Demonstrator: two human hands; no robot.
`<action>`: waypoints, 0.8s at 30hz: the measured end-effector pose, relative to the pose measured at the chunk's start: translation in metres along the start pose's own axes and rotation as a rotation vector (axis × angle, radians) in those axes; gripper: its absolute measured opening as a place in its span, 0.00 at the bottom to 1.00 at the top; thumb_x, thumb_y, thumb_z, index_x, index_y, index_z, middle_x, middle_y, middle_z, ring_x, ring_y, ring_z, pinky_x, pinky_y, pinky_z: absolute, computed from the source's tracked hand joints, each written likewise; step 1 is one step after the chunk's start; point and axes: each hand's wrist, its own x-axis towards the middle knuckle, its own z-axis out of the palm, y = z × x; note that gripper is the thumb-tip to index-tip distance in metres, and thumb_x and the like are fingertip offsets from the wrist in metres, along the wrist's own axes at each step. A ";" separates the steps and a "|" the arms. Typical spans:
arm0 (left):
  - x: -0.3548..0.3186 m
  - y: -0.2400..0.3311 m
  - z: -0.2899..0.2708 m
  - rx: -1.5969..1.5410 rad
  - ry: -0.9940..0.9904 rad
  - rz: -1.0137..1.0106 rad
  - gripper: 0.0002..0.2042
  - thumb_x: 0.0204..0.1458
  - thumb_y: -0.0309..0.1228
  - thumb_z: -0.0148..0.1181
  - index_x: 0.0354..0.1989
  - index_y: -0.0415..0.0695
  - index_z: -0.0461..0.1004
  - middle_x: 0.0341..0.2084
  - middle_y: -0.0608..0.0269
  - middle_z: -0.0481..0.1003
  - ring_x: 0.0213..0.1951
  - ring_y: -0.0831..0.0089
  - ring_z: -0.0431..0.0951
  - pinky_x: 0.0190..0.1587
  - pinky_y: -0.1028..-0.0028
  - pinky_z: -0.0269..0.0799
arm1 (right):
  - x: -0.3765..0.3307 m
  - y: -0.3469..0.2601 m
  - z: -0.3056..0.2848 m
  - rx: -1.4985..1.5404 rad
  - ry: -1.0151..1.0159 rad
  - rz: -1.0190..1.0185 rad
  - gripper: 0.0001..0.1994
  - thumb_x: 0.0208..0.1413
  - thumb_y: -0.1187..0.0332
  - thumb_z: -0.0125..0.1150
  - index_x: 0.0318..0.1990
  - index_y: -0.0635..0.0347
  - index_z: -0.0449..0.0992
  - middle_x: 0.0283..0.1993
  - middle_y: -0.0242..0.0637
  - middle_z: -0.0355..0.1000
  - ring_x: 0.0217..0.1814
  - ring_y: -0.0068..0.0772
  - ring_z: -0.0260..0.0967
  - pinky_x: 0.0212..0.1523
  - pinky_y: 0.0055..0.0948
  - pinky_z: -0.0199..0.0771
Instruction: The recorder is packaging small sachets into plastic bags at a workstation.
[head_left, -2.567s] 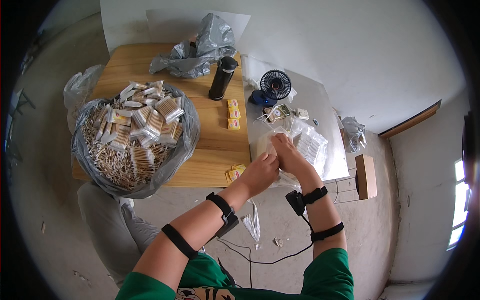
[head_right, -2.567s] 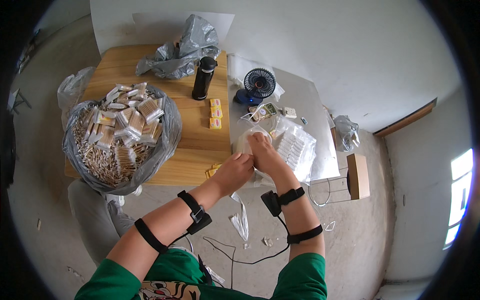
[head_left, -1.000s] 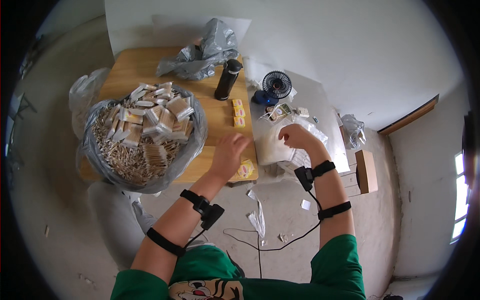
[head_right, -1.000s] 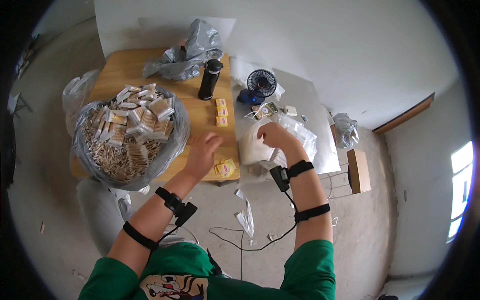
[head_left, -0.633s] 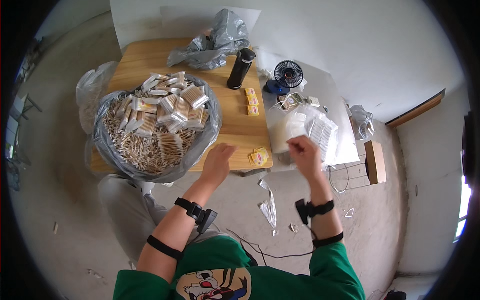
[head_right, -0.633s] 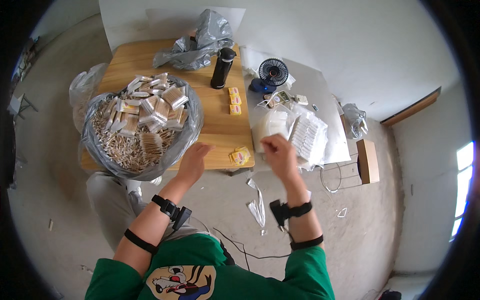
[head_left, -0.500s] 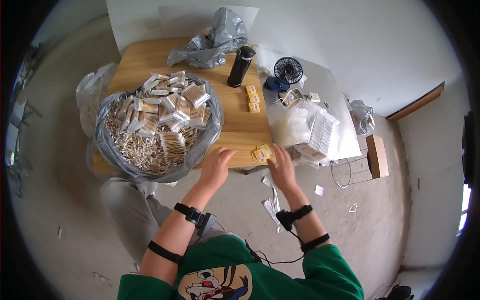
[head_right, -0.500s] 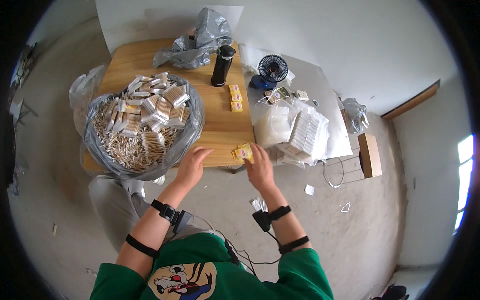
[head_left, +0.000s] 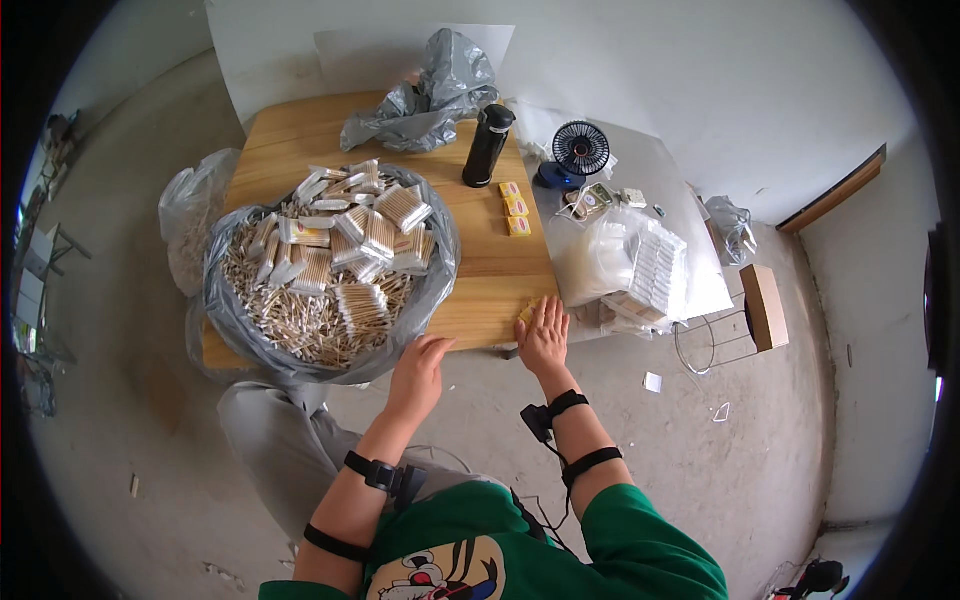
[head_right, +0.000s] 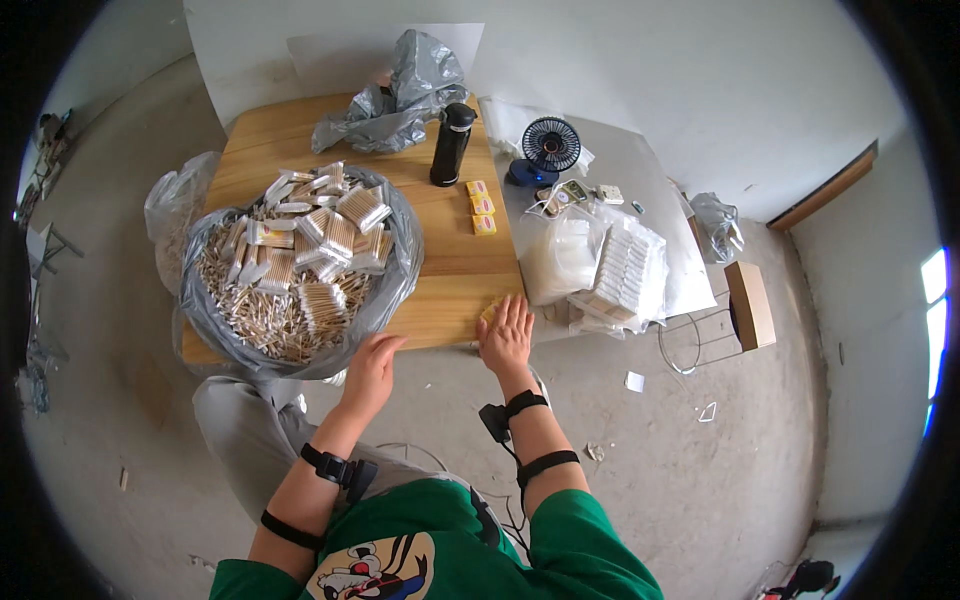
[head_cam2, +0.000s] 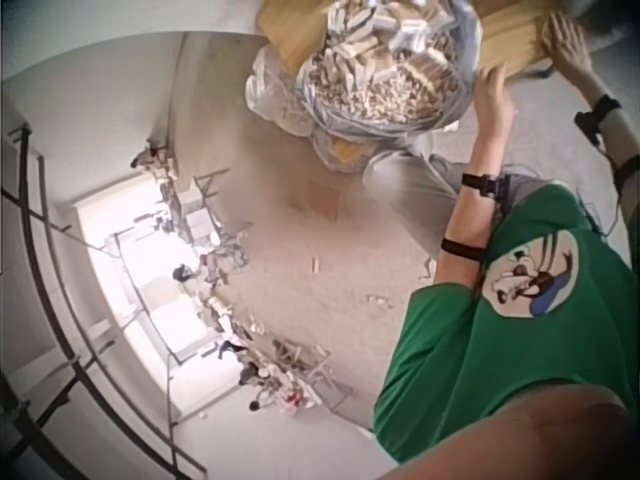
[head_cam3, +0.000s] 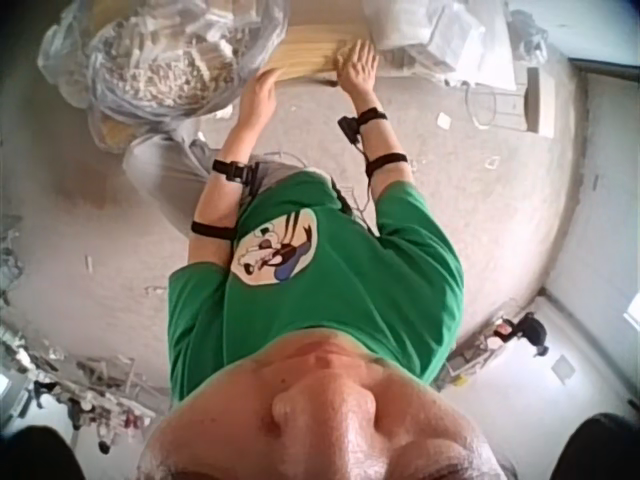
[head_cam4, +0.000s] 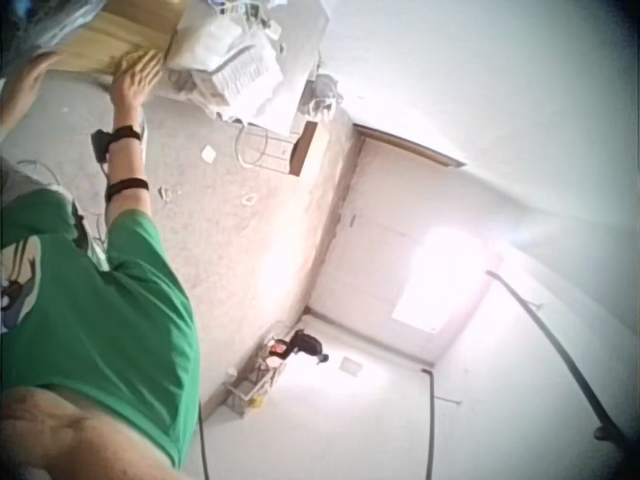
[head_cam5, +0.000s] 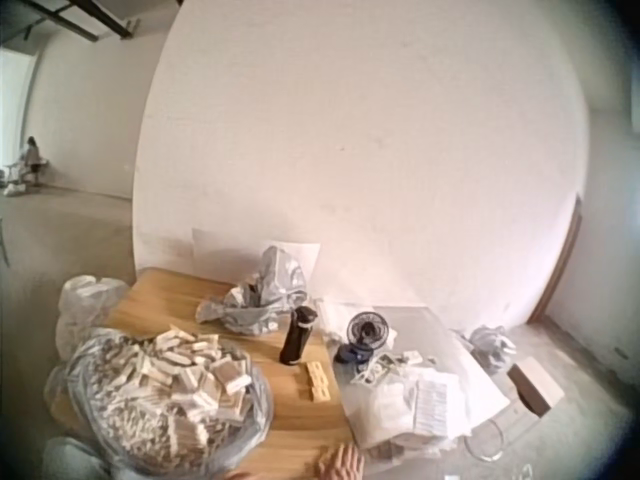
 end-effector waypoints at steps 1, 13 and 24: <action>0.000 0.000 0.002 0.010 -0.004 -0.001 0.13 0.49 0.16 0.49 0.42 0.39 0.73 0.38 0.51 0.73 0.42 0.53 0.73 0.44 0.63 0.70 | 0.004 0.000 0.000 0.001 -0.021 0.031 0.35 0.59 0.50 0.42 0.64 0.69 0.49 0.69 0.56 0.43 0.73 0.52 0.35 0.69 0.47 0.33; 0.008 0.003 -0.012 -0.052 0.079 -0.003 0.16 0.45 0.14 0.51 0.43 0.41 0.73 0.38 0.53 0.73 0.41 0.54 0.73 0.43 0.63 0.70 | 0.054 -0.020 0.017 -0.057 -0.139 0.239 0.34 0.60 0.49 0.37 0.66 0.66 0.47 0.71 0.47 0.43 0.74 0.45 0.31 0.71 0.43 0.27; 0.017 -0.051 -0.082 0.548 0.108 -0.095 0.20 0.53 0.34 0.55 0.55 0.46 0.67 0.58 0.54 0.61 0.61 0.54 0.57 0.61 0.55 0.54 | 0.069 -0.023 0.002 0.215 0.399 -0.038 0.29 0.49 0.68 0.60 0.57 0.71 0.57 0.60 0.56 0.54 0.65 0.60 0.47 0.64 0.48 0.50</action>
